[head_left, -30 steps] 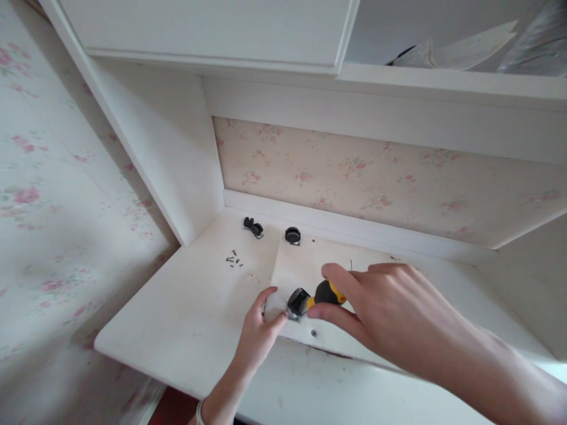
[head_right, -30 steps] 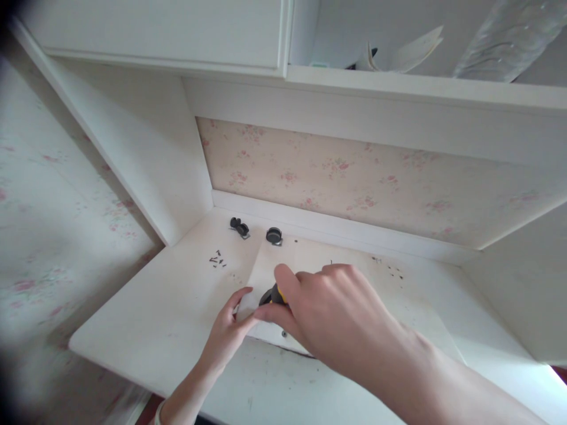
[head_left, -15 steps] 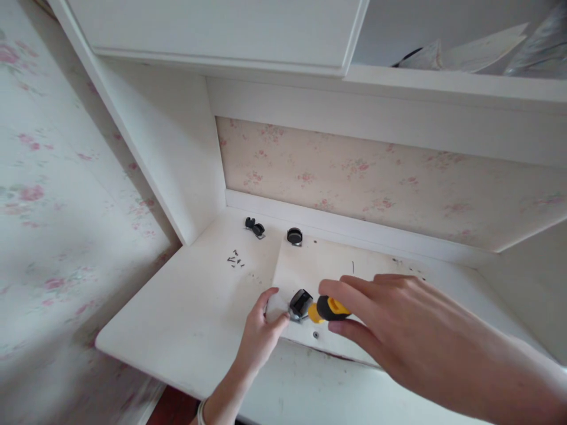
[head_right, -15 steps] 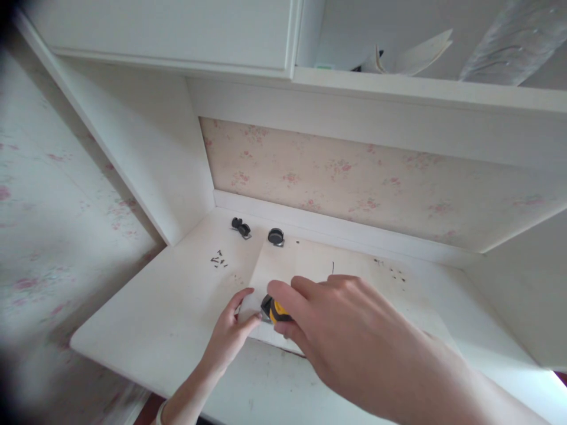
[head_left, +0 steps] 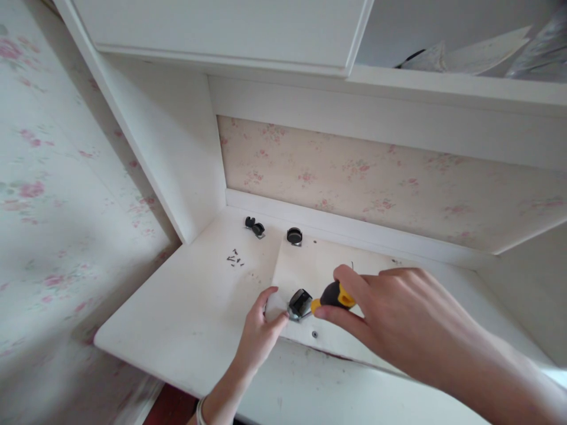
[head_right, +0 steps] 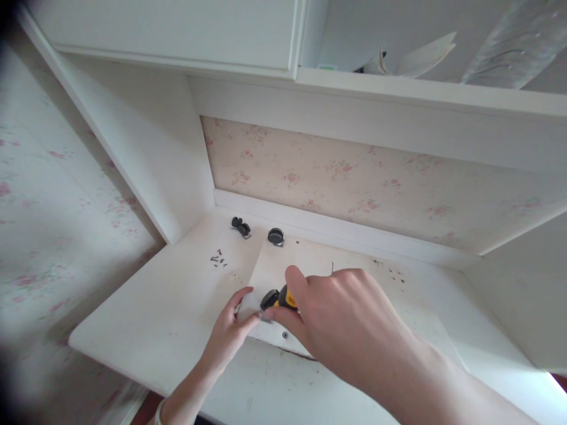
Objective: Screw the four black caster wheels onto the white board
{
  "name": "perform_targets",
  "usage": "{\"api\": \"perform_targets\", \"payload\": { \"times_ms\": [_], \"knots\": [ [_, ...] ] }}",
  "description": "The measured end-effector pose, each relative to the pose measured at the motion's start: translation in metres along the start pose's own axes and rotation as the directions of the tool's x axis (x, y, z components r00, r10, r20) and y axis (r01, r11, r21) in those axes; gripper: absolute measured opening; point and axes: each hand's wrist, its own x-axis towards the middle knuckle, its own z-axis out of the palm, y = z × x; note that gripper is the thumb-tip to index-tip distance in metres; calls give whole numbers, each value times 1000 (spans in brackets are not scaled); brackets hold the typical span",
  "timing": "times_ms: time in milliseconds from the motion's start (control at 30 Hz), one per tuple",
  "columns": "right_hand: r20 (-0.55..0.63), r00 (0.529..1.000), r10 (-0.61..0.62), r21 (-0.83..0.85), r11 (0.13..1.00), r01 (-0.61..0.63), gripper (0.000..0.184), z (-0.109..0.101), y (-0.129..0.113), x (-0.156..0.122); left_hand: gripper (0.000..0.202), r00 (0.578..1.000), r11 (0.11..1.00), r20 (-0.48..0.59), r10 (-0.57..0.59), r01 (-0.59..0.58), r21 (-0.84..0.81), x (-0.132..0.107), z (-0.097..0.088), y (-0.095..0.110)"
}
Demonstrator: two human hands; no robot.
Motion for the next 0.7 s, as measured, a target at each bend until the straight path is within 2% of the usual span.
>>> {"api": "perform_targets", "payload": {
  "times_ms": [67,167,233,267,367,400,567,700],
  "knots": [
    [-24,1000,11,-13,1000,-11,37,2,0,0,59,1000,1000,-9,13,-14,-5,0,0,0],
    [28,997,-74,126,990,70,27,0,1,0,61,1000,1000,-1,11,-11,-21,-1,0,0],
    [69,993,-95,158,984,83,18,-2,1,1,62,1000,1000,2,6,-6,-19,0,0,-1],
    [83,994,-68,128,990,57,17,-2,0,2,62,1000,1000,-2,7,-7,-14,0,0,-2],
    [81,995,57,-24,998,-55,36,-2,0,4,60,1000,1000,-20,24,-24,-7,2,0,-6],
    [84,995,63,-32,998,-60,38,-2,0,4,59,999,1000,-26,25,-26,-8,2,0,-7],
    [148,985,-83,156,986,59,15,-9,1,-2,59,998,999,-41,39,-40,-20,2,2,-10],
    [116,993,37,-36,999,-33,35,-12,-7,-2,62,998,998,-34,60,-60,-15,1,2,-9]
  ]
}}
